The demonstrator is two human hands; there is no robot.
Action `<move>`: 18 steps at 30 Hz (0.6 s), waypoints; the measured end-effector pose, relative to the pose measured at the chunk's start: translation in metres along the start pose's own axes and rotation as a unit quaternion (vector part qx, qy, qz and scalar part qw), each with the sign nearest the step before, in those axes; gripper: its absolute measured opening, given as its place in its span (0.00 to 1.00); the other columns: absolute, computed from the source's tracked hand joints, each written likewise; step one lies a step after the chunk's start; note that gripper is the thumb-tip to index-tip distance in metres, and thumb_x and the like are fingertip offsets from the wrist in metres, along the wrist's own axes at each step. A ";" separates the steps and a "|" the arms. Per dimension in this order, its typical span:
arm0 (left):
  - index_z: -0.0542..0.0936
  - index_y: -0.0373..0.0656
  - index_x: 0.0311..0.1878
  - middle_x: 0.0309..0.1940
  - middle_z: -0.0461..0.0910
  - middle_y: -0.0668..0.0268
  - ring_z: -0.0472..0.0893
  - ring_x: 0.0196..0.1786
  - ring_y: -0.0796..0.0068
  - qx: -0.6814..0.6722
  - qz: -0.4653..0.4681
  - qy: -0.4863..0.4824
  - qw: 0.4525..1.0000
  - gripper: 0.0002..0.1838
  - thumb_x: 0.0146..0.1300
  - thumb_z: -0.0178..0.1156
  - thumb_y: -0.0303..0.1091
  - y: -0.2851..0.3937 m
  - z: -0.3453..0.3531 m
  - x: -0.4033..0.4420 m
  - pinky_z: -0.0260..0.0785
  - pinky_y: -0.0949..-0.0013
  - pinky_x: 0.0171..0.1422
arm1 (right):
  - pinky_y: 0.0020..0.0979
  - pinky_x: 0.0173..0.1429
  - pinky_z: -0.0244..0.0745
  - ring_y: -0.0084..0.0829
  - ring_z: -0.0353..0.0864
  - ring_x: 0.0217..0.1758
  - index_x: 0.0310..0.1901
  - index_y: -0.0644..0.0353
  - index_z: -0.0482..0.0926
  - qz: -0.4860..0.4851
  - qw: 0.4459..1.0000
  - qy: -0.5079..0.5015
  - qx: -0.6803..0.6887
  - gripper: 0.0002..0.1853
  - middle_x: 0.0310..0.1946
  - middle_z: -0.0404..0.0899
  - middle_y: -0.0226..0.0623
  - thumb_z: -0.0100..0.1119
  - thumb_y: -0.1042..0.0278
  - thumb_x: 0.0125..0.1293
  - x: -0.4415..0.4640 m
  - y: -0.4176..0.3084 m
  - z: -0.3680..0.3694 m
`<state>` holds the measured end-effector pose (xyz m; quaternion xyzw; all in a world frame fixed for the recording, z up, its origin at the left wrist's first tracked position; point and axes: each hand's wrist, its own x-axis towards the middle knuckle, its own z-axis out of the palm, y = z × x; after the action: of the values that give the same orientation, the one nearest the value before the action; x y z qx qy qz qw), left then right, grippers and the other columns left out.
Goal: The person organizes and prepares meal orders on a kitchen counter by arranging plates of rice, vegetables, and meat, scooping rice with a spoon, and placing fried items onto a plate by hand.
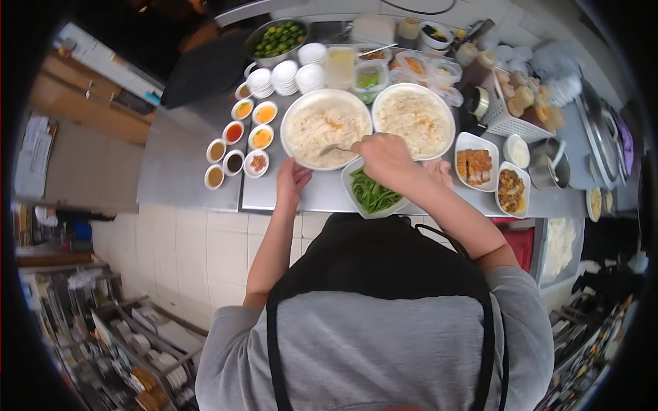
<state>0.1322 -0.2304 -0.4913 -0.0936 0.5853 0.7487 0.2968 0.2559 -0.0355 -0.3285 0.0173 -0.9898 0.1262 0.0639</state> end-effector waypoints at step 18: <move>0.62 0.45 0.59 0.53 0.68 0.58 0.70 0.52 0.60 0.027 0.025 -0.038 0.999 0.25 0.61 0.49 0.46 -0.010 -0.011 0.017 0.63 0.57 0.56 | 0.36 0.33 0.74 0.38 0.78 0.34 0.30 0.61 0.77 0.149 0.977 0.154 -0.007 0.09 0.26 0.76 0.38 0.55 0.75 0.43 -0.072 0.036 -0.005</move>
<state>0.1215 -0.2339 -0.5115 -0.0427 0.5960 0.7425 0.3027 0.3265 0.0022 -0.3424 -0.1501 -0.9603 0.1288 0.1966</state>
